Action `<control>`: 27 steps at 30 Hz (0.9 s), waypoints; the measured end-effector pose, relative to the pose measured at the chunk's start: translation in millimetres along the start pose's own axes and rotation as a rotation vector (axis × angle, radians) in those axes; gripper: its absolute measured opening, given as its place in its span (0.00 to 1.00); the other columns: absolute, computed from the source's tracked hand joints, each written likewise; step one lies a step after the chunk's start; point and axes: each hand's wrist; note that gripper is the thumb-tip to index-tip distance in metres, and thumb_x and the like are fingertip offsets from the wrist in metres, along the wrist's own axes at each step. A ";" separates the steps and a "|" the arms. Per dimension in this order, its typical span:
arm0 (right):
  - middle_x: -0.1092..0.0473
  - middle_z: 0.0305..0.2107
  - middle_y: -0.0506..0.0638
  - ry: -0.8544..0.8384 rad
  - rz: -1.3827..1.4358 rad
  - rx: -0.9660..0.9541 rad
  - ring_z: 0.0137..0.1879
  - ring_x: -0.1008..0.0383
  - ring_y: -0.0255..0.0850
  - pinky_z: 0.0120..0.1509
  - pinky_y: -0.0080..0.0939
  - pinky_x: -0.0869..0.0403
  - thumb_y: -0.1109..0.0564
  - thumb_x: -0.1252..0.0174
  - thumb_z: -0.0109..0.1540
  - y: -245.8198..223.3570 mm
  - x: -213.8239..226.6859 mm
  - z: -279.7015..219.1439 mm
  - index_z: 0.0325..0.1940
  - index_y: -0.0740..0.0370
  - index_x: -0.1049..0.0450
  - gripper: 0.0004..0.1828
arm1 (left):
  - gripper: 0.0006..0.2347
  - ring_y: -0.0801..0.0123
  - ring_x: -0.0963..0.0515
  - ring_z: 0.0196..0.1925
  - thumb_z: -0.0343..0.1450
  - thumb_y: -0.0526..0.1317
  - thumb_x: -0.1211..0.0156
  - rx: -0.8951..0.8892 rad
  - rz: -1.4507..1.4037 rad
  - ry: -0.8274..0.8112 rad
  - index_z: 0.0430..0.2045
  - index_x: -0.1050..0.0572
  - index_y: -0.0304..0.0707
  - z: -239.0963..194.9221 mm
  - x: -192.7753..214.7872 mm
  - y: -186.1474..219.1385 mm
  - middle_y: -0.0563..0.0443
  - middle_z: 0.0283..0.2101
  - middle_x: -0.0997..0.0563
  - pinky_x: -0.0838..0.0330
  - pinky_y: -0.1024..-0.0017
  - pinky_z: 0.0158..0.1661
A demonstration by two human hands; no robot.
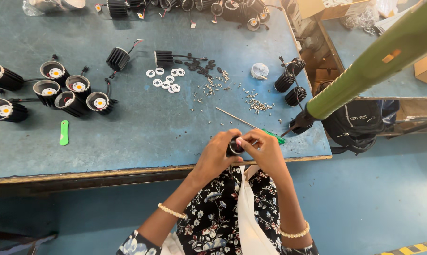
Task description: The person assembles an LED light fixture by placing internal components into a black housing, threading wires, and using an electric screwdriver to secure the assembly.
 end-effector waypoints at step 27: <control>0.23 0.30 0.46 -0.044 0.089 -0.035 0.35 0.29 0.28 0.36 0.31 0.30 0.57 0.37 0.63 1.4 -2.7 18.9 0.44 0.64 0.22 0.09 | 0.26 0.64 0.26 0.43 0.63 0.38 0.28 0.102 0.039 0.249 0.54 0.33 0.42 13.9 12.9 14.9 0.59 0.35 0.15 0.36 0.61 0.52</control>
Point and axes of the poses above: each hand's wrist, its own z-axis towards the middle knuckle, its own x-axis out of the back of the hand, y = z × x
